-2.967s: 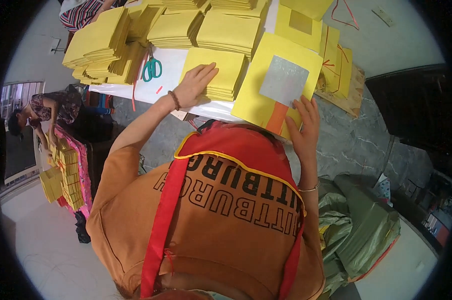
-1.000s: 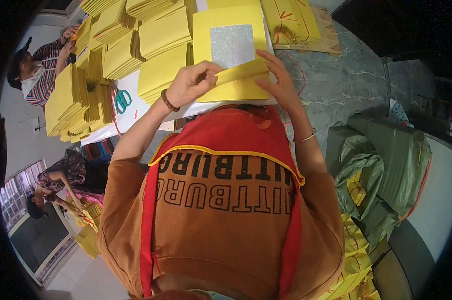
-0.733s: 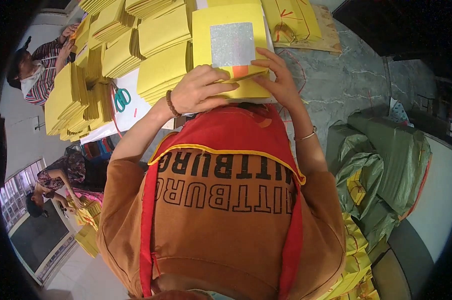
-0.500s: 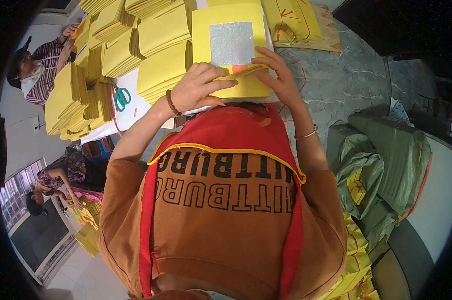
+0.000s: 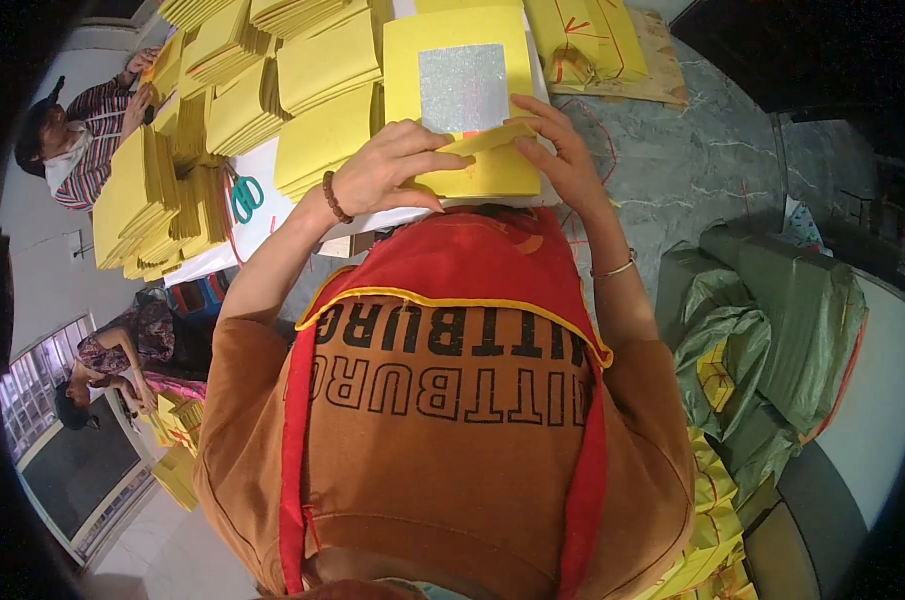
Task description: Fold and stack yellow paper sheets with foil insets.
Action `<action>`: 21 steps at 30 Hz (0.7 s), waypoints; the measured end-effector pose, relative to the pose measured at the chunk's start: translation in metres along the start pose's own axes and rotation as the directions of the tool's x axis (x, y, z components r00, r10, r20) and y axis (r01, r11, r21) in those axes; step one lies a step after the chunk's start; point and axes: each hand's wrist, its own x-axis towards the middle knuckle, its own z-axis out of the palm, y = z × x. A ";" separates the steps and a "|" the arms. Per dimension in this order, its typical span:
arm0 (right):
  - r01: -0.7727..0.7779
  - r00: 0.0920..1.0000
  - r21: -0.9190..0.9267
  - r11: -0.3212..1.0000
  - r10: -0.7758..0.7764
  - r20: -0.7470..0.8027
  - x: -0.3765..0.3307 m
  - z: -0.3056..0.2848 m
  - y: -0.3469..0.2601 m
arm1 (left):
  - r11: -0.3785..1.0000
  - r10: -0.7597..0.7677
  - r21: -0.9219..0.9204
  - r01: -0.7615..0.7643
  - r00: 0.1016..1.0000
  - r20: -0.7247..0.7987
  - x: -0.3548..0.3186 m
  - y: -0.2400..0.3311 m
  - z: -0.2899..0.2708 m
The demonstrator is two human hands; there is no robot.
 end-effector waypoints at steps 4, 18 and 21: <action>0.010 1.000 -0.013 1.000 -0.010 -0.012 0.000 0.000 0.003 | 1.000 -0.001 -0.001 0.001 1.000 -0.008 0.000 -0.001 0.001; 0.008 1.000 -0.014 1.000 -0.008 -0.009 0.001 -0.002 0.008 | 1.000 0.015 0.006 -0.016 1.000 0.006 0.001 -0.004 0.000; 0.026 1.000 0.019 0.999 -0.026 0.011 0.001 -0.004 0.009 | 1.000 0.020 0.017 -0.020 0.999 -0.040 0.001 -0.002 0.000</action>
